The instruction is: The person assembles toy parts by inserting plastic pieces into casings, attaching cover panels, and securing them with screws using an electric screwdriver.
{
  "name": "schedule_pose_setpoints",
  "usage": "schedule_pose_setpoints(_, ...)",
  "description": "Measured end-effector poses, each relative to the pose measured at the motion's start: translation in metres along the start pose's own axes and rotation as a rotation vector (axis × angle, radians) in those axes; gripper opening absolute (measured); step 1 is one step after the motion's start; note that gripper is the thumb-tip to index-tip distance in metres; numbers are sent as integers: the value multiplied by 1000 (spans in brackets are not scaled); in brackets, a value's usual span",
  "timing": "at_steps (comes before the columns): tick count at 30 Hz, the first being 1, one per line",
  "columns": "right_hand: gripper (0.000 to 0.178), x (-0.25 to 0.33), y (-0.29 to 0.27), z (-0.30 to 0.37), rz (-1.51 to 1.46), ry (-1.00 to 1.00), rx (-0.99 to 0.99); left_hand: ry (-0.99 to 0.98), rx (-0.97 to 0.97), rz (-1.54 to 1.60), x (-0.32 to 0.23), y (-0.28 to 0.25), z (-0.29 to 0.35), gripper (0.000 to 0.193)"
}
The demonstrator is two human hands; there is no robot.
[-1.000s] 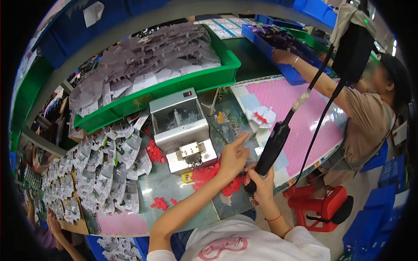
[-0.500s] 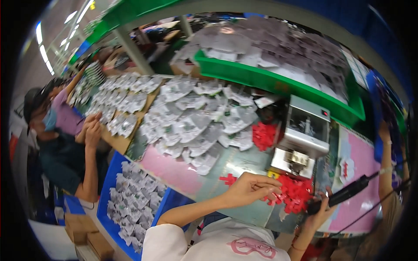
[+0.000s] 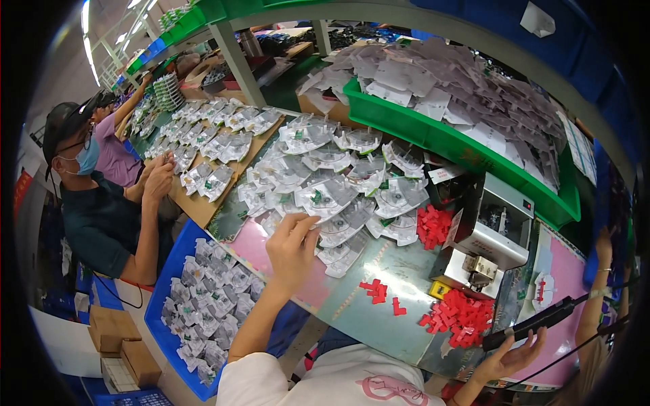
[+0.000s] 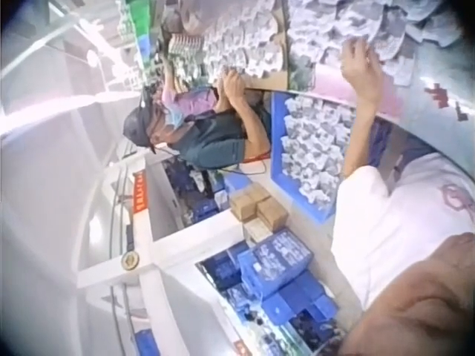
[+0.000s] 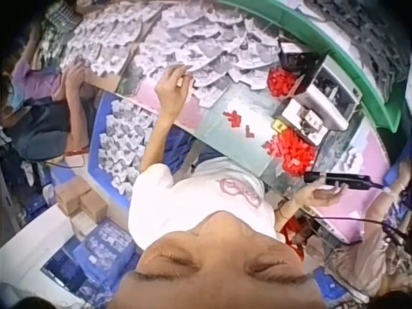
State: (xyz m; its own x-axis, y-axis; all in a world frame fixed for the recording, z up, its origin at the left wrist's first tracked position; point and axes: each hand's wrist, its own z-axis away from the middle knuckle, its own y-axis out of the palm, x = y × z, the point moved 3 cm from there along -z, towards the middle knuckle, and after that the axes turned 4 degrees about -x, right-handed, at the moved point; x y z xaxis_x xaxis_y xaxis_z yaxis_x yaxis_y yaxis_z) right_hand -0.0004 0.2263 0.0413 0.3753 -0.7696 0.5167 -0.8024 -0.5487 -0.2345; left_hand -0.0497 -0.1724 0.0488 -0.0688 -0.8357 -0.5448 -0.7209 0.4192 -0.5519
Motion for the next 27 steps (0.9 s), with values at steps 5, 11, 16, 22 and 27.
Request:
schedule_pose_setpoints(5,47,7,13,4,-65,-59,179,103,31,-116,22,8,1,14)
schedule_pose_setpoints(11,51,17,21,8,-115,-75,262,-10,8,32,34,12,7,13)
schedule_pose_setpoints(16,49,27,30,7,-200,-138,261,-38,-59,202,19,0,10,16)
schedule_pose_setpoints(22,48,44,66,-2,-530,308,594,207,-60,282,-42,-13,39,19)
schedule_pose_setpoints(27,57,48,97,-3,-1063,894,819,285,154,517,-83,7,73,26)
